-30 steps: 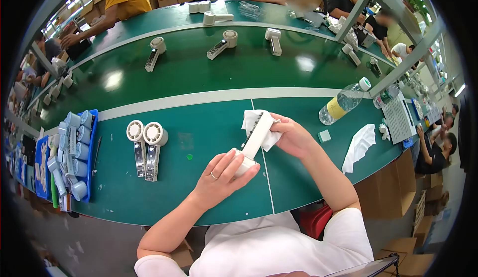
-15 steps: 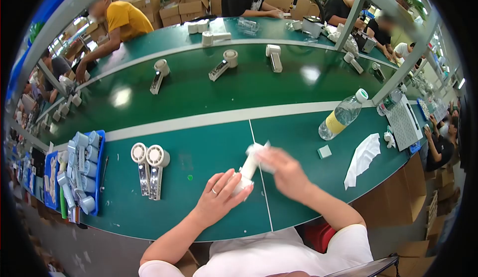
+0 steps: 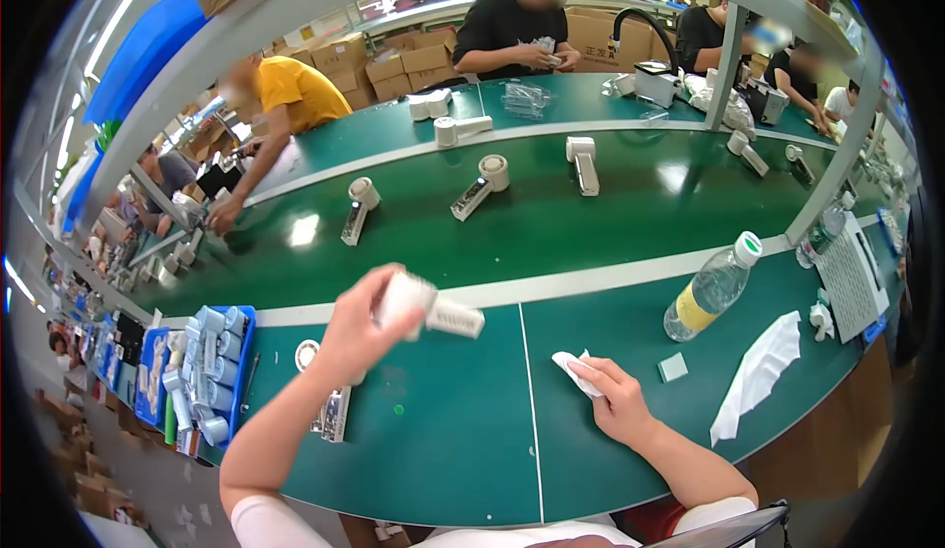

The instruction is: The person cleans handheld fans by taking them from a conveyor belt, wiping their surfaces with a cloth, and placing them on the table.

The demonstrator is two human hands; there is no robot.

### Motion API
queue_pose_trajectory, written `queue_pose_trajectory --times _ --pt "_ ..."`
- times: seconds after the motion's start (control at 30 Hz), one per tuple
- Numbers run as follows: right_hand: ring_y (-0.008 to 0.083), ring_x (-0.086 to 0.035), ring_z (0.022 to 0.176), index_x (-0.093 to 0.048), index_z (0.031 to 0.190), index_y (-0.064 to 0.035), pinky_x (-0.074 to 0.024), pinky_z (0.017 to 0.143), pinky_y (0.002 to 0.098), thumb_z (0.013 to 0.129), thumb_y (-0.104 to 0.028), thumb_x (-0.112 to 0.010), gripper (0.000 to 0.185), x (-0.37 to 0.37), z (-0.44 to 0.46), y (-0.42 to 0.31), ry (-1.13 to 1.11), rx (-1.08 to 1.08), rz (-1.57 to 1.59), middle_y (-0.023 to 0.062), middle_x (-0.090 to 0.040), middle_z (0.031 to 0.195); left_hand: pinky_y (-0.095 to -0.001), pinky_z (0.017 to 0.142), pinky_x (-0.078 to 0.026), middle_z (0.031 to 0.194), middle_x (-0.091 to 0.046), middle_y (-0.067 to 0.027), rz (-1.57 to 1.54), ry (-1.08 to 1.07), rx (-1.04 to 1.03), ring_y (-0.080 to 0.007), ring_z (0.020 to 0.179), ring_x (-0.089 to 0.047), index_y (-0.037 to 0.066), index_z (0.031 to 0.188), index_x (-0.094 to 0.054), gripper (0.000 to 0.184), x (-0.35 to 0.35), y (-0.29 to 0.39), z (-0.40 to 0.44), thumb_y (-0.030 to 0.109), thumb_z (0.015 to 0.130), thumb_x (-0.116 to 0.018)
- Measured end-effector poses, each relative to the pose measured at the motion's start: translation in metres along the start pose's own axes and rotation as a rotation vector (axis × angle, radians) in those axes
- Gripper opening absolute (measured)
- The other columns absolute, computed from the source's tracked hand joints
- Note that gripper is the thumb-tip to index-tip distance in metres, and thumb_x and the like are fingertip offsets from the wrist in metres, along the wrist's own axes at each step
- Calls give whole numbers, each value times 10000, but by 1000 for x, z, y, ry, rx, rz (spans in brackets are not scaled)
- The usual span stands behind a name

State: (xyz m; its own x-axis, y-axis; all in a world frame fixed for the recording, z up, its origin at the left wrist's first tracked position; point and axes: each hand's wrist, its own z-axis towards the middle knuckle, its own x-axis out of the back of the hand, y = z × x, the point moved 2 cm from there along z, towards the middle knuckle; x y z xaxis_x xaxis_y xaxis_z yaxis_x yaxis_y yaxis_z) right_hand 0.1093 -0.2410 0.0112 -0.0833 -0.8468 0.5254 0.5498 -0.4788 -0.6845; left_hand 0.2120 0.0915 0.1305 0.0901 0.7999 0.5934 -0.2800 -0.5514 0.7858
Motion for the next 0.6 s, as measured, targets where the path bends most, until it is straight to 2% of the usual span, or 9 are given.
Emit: queue_pose_trajectory --times 0.07,0.13,0.2,0.27,0.4,0.43,0.47,0.53,0.6 --pt "376 -654 994 -634 1273 -93 -555 850 387 719 171 -479 633 1 4 1 26 22 9 202 -631 1161 -350 895 -509 1103 -660 -190 188 127 -105 -273 1008 -661 -35 1326 -504 621 3 -10 56 258 837 -750" --pt "373 -656 984 -635 1275 -100 -558 839 381 721 172 -476 637 1 2 5 0 -40 43 197 -632 1163 -399 885 -502 1120 -636 -231 202 266 -61 -349 1006 -643 21 1385 -452 647 -4 -26 112 293 863 -721" --pt "369 -661 970 -637 1272 -103 -562 825 374 725 170 -479 632 1 1 5 4 -31 62 190 -634 1159 -449 886 -481 1161 -586 -242 322 473 -346 -402 1040 -600 87 1407 -393 644 -19 -69 170 285 876 -699" --pt "363 -665 960 -640 1271 -107 -563 812 369 726 169 -483 630 1 0 5 -2 -57 61 182 -637 1153 -474 908 -466 1192 -535 -245 293 513 -221 -426 1098 -564 115 1364 -387 578 -40 -116 216 262 887 -677" --pt "349 -669 951 -654 1251 -114 -564 801 358 732 180 -488 620 4 3 1 -10 -96 95 166 -643 1145 -487 930 -474 1193 -520 -225 210 491 49 -440 1083 -571 124 1295 -398 541 -74 -200 255 273 865 -691" --pt "338 -670 936 -655 1243 -99 -563 782 352 730 186 -490 609 4 2 3 -2 -88 94 162 -646 1134 -504 987 -434 1232 -504 -219 188 491 150 -420 1172 -526 114 1290 -415 565 -81 -196 253 311 843 -699" --pt "338 -670 936 -655 1243 -99 -563 782 352 730 186 -490 609 3 3 4 -12 -82 106 162 -646 1134 -531 1040 -369 1266 -486 -228 417 587 34 -399 1292 -430 78 1257 -451 550 -86 -199 256 355 847 -691" --pt "326 -670 919 -659 1229 -80 -558 755 343 723 191 -489 599 1 4 6 10 -101 99 165 -646 1123 -556 1059 -325 1292 -473 -225 899 753 -219 -387 1331 -363 35 1215 -493 541 -99 -166 248 406 863 -670" --pt "330 -671 918 -668 1208 -64 -551 768 338 729 185 -484 570 -1 3 5 3 -132 124 178 -651 1111 -523 1030 -370 1274 -492 -207 821 654 -412 -380 1265 -431 14 1186 -514 529 -112 -137 247 412 872 -666"
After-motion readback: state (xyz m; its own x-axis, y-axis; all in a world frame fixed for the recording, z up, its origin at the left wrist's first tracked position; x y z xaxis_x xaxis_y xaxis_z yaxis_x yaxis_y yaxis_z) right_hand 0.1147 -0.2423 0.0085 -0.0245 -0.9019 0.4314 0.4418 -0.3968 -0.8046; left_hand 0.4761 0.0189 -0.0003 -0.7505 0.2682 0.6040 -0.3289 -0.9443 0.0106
